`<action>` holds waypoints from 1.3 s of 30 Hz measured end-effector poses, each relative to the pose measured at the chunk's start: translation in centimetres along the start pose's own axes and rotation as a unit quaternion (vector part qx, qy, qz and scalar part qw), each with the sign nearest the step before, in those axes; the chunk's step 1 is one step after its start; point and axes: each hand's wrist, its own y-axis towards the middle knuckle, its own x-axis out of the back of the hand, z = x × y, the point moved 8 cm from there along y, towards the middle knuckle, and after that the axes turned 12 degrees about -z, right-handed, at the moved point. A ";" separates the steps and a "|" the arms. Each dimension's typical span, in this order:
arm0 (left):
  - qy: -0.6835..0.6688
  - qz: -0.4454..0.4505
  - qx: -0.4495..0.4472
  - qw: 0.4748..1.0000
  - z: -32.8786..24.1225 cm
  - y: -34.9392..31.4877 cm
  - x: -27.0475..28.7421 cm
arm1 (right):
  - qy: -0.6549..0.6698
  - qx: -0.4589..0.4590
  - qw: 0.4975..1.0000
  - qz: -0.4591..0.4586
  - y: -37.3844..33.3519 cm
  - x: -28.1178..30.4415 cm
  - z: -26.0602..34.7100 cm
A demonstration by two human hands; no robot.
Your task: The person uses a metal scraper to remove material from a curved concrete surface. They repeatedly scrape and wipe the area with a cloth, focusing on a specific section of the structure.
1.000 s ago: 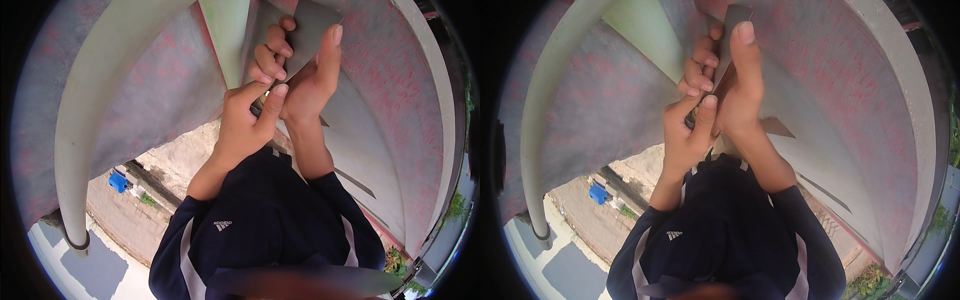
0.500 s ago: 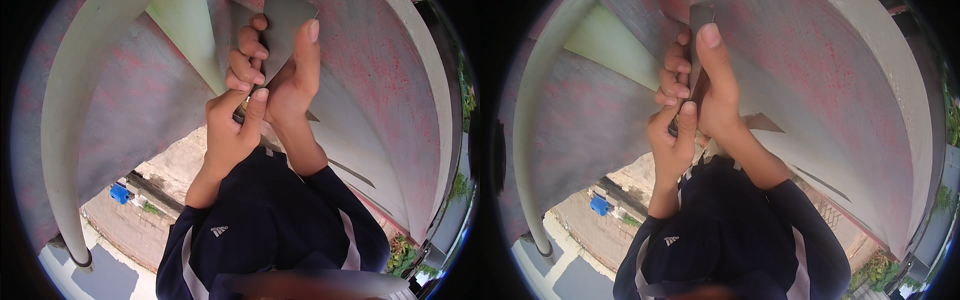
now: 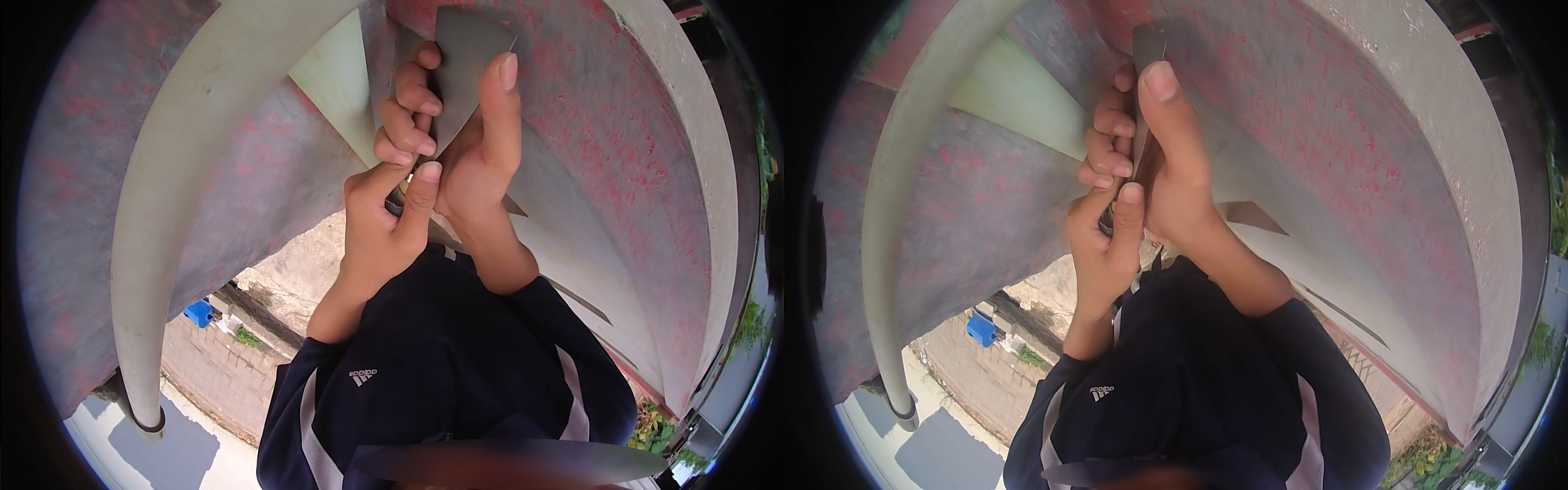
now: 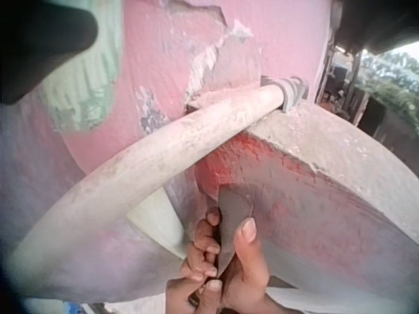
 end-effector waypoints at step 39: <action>-0.035 -0.011 -0.054 0.998 -0.9 -0.8 -1.1 | -0.018 0.062 0.998 -0.004 -0.9 0.1 1.7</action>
